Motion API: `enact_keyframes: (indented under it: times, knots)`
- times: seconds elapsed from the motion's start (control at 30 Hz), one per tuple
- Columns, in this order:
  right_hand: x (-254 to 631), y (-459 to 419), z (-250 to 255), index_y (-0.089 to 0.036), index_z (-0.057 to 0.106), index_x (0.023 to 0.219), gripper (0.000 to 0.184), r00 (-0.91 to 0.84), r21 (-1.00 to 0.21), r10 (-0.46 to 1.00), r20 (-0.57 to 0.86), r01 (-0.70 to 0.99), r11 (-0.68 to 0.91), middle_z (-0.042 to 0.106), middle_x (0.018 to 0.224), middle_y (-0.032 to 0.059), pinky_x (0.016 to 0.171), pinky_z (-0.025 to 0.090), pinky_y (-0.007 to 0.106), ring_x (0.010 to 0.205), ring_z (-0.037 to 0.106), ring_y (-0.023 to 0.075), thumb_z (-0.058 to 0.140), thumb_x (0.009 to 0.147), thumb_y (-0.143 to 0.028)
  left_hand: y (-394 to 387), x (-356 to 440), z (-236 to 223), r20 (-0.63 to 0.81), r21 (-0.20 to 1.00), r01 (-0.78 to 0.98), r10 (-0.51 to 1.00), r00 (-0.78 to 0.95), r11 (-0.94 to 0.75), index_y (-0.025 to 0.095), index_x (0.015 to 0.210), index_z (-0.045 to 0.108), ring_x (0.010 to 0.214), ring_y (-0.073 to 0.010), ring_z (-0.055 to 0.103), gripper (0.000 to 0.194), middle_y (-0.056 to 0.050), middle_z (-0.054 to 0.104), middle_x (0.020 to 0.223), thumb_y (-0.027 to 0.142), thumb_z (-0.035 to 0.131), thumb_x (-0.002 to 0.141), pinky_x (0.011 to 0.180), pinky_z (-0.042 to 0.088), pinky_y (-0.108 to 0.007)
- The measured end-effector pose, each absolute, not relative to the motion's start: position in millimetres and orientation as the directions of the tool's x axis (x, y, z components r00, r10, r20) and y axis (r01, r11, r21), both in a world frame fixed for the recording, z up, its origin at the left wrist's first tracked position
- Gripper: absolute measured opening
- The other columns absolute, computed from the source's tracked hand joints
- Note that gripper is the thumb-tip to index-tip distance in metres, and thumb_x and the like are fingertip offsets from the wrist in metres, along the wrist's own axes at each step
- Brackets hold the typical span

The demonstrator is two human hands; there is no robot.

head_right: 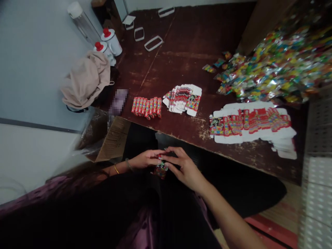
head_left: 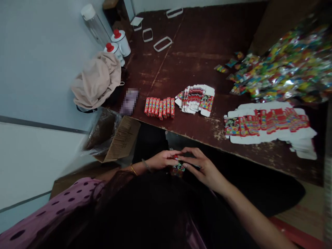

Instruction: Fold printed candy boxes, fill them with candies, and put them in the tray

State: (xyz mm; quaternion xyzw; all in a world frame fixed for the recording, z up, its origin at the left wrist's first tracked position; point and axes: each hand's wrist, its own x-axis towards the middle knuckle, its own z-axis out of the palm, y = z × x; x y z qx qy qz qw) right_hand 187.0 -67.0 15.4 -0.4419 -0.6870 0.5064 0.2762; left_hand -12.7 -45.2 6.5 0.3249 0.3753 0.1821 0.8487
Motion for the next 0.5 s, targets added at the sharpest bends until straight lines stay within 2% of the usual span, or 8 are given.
enact_keyframes:
  times: [0.07,0.13,0.2,0.27,0.33,0.4,0.47,0.5]
  knots:
    - [176.3,-76.3,7.1,-0.031,0.063,0.124,0.043,-0.293,-0.963,0.952,-0.091,0.27,-0.009,0.048,0.139,0.0067,0.105,0.04,0.046,0.124,0.049,0.0268,0.067,0.081,-0.039,-39.7,-9.8,7.6,-0.493,0.747,-0.15,0.691,0.528,0.647,0.015,0.11,0.065,0.091,-0.0155,0.061,0.042,-0.007,0.066,0.103,0.022,0.073,0.069,0.087,0.044,-0.029]
    - [168.2,-82.1,0.3,-0.029,0.05,0.135,0.062,-0.203,-0.979,0.962,-0.181,0.13,-0.157,0.051,0.136,0.0088,0.092,0.05,0.042,0.112,0.057,0.0255,0.069,0.078,-0.044,-29.6,-10.6,10.3,-0.438,0.8,-0.26,0.823,0.361,0.54,0.016,0.113,0.063,0.091,-0.0146,0.06,0.045,-0.006,0.064,0.103,0.022,0.073,0.07,0.086,0.044,-0.028]
    - [169.1,-80.1,0.8,-0.025,0.053,0.129,0.055,-0.206,-0.952,0.93,-0.305,0.045,-0.303,0.065,0.113,0.0079,0.071,0.055,0.033,0.084,0.064,0.0206,0.065,0.08,-0.047,-17.0,-16.1,14.1,-0.389,0.833,-0.273,0.86,0.329,0.481,0.018,0.118,0.06,0.085,-0.0123,0.059,0.053,-0.003,0.063,0.096,0.021,0.074,0.067,0.082,0.045,-0.025]
    - [179.2,-67.5,10.2,-0.022,0.063,0.112,0.039,-0.233,-0.932,0.902,-0.363,0.067,-0.357,0.069,0.088,0.0046,0.061,0.052,0.028,0.068,0.062,0.0171,0.061,0.083,-0.049,-6.3,-22.8,17.7,-0.353,0.87,-0.131,0.785,0.509,0.476,0.019,0.118,0.061,0.077,-0.0108,0.057,0.06,0.001,0.061,0.087,0.02,0.079,0.061,0.075,0.045,-0.022]
    - [195.9,-41.8,23.4,-0.021,0.068,0.099,0.033,-0.314,-0.942,0.89,-0.33,0.163,-0.292,0.07,0.081,0.0037,0.063,0.051,0.028,0.069,0.062,0.0176,0.06,0.084,-0.049,-0.7,-24.0,18.5,-0.352,0.89,0.056,0.603,0.716,0.453,0.017,0.107,0.066,0.072,-0.0107,0.056,0.05,0.003,0.061,0.079,0.022,0.082,0.059,0.069,0.046,-0.022]
    - [217.8,-0.8,33.2,-0.021,0.07,0.096,0.032,-0.371,-0.946,0.893,-0.254,0.288,-0.149,0.071,0.087,0.0046,0.071,0.051,0.03,0.079,0.064,0.0198,0.058,0.085,-0.049,0.8,-14.6,15.2,-0.36,0.87,0.123,0.446,0.819,0.477,0.017,0.098,0.067,0.071,-0.0124,0.058,0.038,0.001,0.061,0.079,0.028,0.079,0.064,0.064,0.047,-0.023]
    - [244.6,53.4,36.7,-0.022,0.07,0.097,0.031,-0.268,-0.886,0.953,-0.139,0.464,0.001,0.072,0.097,0.0058,0.081,0.05,0.035,0.09,0.064,0.0222,0.057,0.084,-0.048,2.1,4.2,8.5,-0.337,0.81,0.051,0.391,0.857,0.585,0.019,0.101,0.065,0.075,-0.015,0.061,0.035,-0.001,0.062,0.086,0.032,0.074,0.07,0.062,0.05,-0.026]
    - [259.3,82.5,36.4,-0.021,0.069,0.098,0.031,-0.131,-0.817,0.99,-0.05,0.575,0.035,0.071,0.098,0.0069,0.085,0.049,0.037,0.093,0.064,0.0235,0.058,0.083,-0.046,3.8,15.4,4.7,-0.315,0.772,-0.008,0.393,0.864,0.636,0.02,0.104,0.064,0.079,-0.0164,0.063,0.037,-0.003,0.063,0.091,0.032,0.073,0.07,0.063,0.052,-0.028]
